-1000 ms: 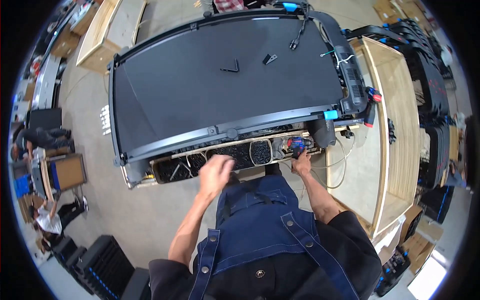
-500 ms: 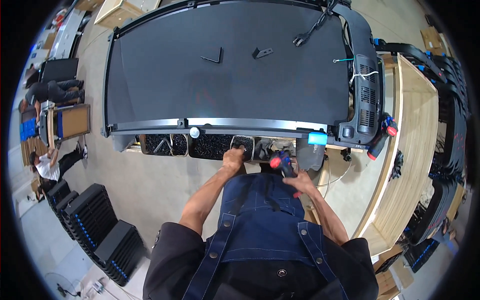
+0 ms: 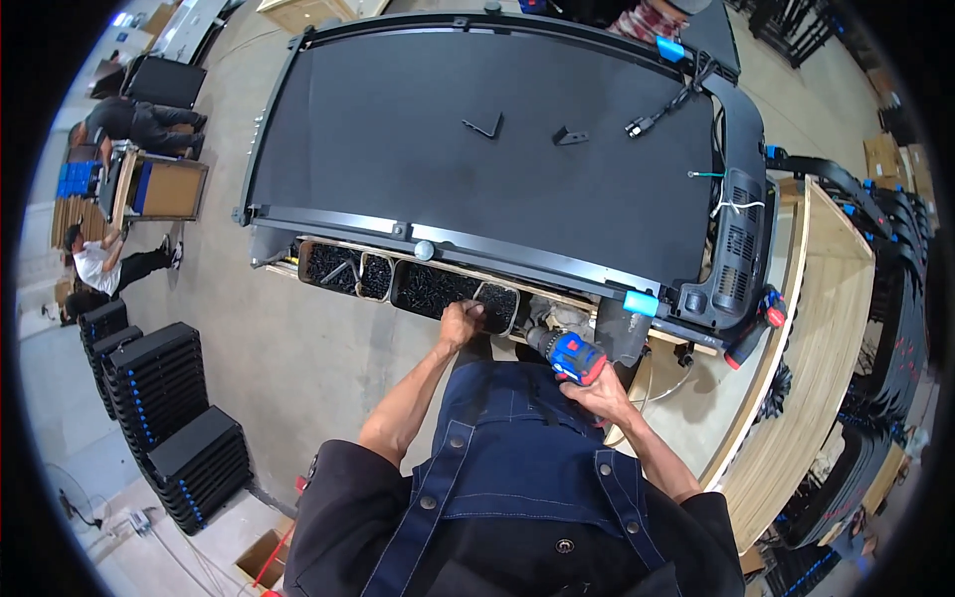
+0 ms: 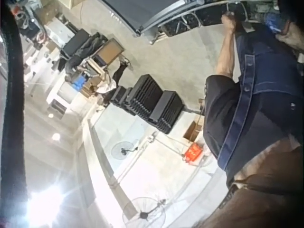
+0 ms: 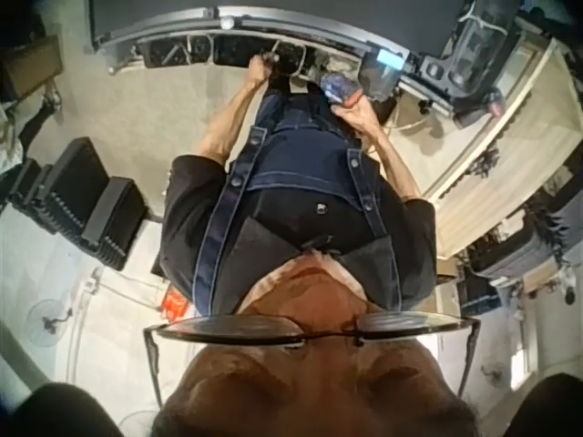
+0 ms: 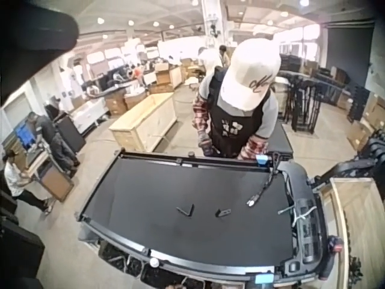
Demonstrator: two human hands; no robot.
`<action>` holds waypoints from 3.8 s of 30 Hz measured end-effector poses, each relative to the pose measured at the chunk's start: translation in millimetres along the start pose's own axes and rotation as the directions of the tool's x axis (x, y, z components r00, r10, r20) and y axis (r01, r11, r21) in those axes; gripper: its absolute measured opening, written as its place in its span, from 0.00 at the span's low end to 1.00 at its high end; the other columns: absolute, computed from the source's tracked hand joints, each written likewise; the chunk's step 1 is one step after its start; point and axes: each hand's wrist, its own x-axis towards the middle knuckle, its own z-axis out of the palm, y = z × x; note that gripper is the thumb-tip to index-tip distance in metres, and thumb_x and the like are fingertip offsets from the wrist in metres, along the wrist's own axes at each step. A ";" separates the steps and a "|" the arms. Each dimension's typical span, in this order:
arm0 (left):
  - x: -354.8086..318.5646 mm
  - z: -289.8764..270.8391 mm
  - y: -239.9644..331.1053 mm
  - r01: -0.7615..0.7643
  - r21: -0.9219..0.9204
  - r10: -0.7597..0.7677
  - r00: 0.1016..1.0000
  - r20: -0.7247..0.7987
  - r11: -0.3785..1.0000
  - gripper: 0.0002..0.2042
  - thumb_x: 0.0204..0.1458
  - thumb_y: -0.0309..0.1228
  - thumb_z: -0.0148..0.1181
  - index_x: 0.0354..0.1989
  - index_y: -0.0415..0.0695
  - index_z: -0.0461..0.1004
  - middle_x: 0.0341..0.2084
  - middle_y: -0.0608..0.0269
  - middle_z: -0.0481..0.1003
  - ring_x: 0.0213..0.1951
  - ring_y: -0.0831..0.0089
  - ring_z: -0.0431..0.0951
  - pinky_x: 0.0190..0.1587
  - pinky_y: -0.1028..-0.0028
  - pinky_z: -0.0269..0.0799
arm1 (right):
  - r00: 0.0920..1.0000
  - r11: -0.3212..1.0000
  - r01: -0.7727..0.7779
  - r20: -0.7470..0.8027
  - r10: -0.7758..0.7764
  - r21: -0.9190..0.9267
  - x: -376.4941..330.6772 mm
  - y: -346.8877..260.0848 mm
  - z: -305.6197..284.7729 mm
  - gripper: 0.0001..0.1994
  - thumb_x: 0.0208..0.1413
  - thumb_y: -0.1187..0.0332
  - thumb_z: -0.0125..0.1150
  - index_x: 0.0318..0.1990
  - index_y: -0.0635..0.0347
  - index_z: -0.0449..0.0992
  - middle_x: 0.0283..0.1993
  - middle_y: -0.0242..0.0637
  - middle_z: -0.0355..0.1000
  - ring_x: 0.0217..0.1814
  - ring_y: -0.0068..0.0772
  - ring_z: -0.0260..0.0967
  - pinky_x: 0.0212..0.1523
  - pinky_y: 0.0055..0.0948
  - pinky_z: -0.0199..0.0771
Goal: Assembling components of a treadmill including frame, belt, and side panels using power tools.
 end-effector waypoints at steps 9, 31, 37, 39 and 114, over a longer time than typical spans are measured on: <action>-20.1 -26.2 17.4 0.026 -0.242 0.007 0.991 0.136 0.970 0.14 0.58 0.28 0.65 0.50 0.34 0.76 0.36 0.51 0.82 0.33 0.69 0.84 0.37 0.72 0.82 | 0.982 0.976 0.179 -0.043 -0.186 -0.121 -10.9 -48.2 -4.7 0.16 0.44 0.72 0.69 0.42 0.64 0.78 0.34 0.38 0.77 0.36 0.29 0.74 0.44 0.30 0.75; -95.9 -76.9 140.6 0.315 -0.789 0.432 0.700 0.568 0.527 0.12 0.58 0.28 0.66 0.48 0.38 0.78 0.35 0.59 0.79 0.38 0.70 0.80 0.44 0.74 0.79 | 0.983 0.921 0.181 -0.025 -0.184 0.345 -12.6 -92.4 5.6 0.26 0.48 0.76 0.74 0.56 0.64 0.72 0.44 0.40 0.82 0.43 0.28 0.80 0.45 0.30 0.83; -97.0 -72.5 163.0 -0.177 -0.614 0.456 0.826 0.333 0.769 0.11 0.60 0.32 0.65 0.43 0.37 0.79 0.30 0.60 0.79 0.33 0.73 0.79 0.40 0.74 0.76 | 0.978 0.917 0.207 -0.087 -0.189 0.341 -16.6 -102.3 6.2 0.29 0.47 0.77 0.74 0.58 0.63 0.70 0.43 0.40 0.81 0.45 0.28 0.80 0.44 0.30 0.83; -97.0 -69.1 174.8 -0.282 -0.620 0.540 0.796 0.274 0.732 0.10 0.61 0.30 0.64 0.44 0.35 0.79 0.31 0.62 0.79 0.32 0.77 0.78 0.39 0.76 0.76 | 0.985 0.861 0.174 -0.073 -0.159 0.478 -14.7 -97.4 11.2 0.25 0.50 0.78 0.71 0.57 0.63 0.72 0.43 0.41 0.81 0.42 0.28 0.80 0.40 0.30 0.84; -15.9 64.4 305.8 -0.951 0.292 0.780 0.102 0.617 -0.106 0.06 0.50 0.25 0.62 0.31 0.42 0.69 0.33 0.60 0.67 0.40 0.60 0.70 0.45 0.61 0.73 | 0.986 0.861 -0.109 -0.165 0.030 -0.497 -19.9 -149.4 -148.0 0.14 0.41 0.71 0.68 0.38 0.66 0.76 0.26 0.45 0.74 0.29 0.39 0.72 0.37 0.39 0.76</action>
